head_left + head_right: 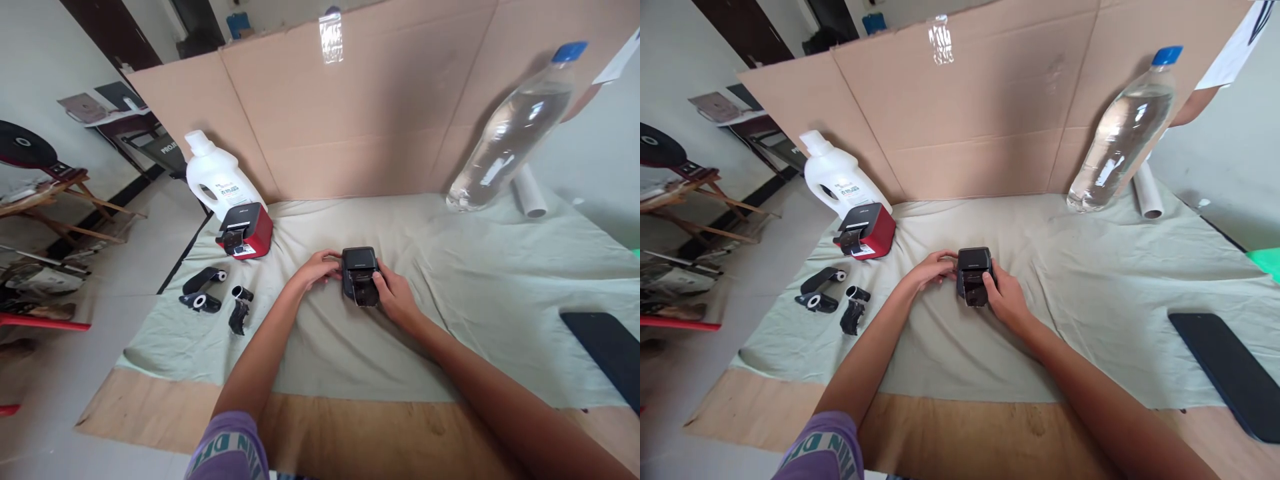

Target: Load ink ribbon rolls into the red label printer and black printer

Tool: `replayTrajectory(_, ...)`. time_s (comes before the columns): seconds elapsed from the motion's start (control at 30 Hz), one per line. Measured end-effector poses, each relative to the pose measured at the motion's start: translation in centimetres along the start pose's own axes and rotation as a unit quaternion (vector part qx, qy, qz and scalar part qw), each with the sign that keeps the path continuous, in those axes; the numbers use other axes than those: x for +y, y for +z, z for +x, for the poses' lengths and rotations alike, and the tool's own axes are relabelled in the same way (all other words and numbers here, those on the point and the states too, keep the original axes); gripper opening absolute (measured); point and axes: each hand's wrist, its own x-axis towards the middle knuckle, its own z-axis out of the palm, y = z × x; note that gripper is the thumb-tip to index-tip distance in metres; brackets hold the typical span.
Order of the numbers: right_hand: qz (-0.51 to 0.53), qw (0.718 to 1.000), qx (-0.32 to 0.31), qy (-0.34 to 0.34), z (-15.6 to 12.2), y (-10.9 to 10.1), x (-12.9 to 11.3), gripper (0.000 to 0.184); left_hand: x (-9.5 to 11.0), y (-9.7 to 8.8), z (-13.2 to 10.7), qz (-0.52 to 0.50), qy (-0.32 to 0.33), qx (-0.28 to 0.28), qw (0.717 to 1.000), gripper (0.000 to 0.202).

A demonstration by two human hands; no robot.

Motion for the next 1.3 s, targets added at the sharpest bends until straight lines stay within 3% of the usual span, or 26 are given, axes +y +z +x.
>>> replayTrajectory(0.1,-0.012,1.000,-0.007,-0.004,-0.1,0.1,0.0,0.064,-0.3,-0.7,-0.1,-0.010,0.058,-0.046,0.997,0.066)
replayTrajectory(0.23,-0.011,1.000,-0.012,-0.002,-0.1,0.0,-0.2,0.064,-0.1,-1.3,0.4,0.015,0.077,-0.061,0.995,0.064)
replayTrajectory(0.33,-0.003,1.000,-0.015,-0.004,-0.1,-0.2,-0.6,0.061,0.5,-0.9,1.8,0.060,0.088,0.009,0.994,0.046)
replayTrajectory(0.47,0.006,1.000,-0.020,-0.021,-0.2,-0.6,-1.0,0.055,1.2,0.2,3.5,0.117,0.103,0.093,0.983,0.052)
replayTrajectory(0.6,0.015,0.999,-0.012,-0.028,-0.4,-0.7,-1.1,0.052,2.0,0.3,2.9,0.161,0.137,0.144,0.967,0.045)
replayTrajectory(0.67,0.013,1.000,-0.009,-0.027,-0.4,-0.7,-1.1,0.053,2.9,0.3,1.9,0.244,0.190,0.151,0.939,0.035)
replayTrajectory(0.73,0.006,1.000,-0.009,-0.025,-0.4,-0.6,-0.9,0.053,4.2,0.9,1.1,0.425,0.217,0.098,0.874,0.028)
replayTrajectory(0.8,-0.002,1.000,-0.007,-0.023,-0.3,-0.5,-0.8,0.053,5.8,2.0,0.7,0.594,0.191,0.020,0.781,0.028)
replayTrajectory(0.83,-0.006,1.000,-0.005,-0.023,-0.2,-0.4,-0.8,0.053,6.5,2.8,0.7,0.640,0.167,-0.004,0.750,0.028)
replayTrajectory(0.9,-0.014,1.000,-0.002,-0.028,-0.1,-0.4,-0.7,0.053,7.9,4.4,0.8,0.677,0.136,-0.014,0.723,0.026)
replayTrajectory(1.0,-0.019,0.999,-0.002,-0.035,-0.1,-0.4,-0.4,0.055,9.5,5.6,0.3,0.691,0.124,0.000,0.713,0.024)
replayTrajectory(1.07,-0.015,0.999,-0.001,-0.034,-0.1,-0.3,-0.2,0.058,10.1,5.0,-1.1,0.675,0.149,0.030,0.722,0.025)
replayTrajectory(1.2,0.018,0.999,0.031,-0.040,0.1,0.0,0.5,0.063,9.4,0.9,-5.9,0.510,0.290,0.134,0.799,0.027)
replayTrajectory(1.3,0.030,0.997,0.049,-0.041,0.3,0.3,0.8,0.064,7.3,-3.6,-10.2,0.374,0.328,0.170,0.851,0.031)
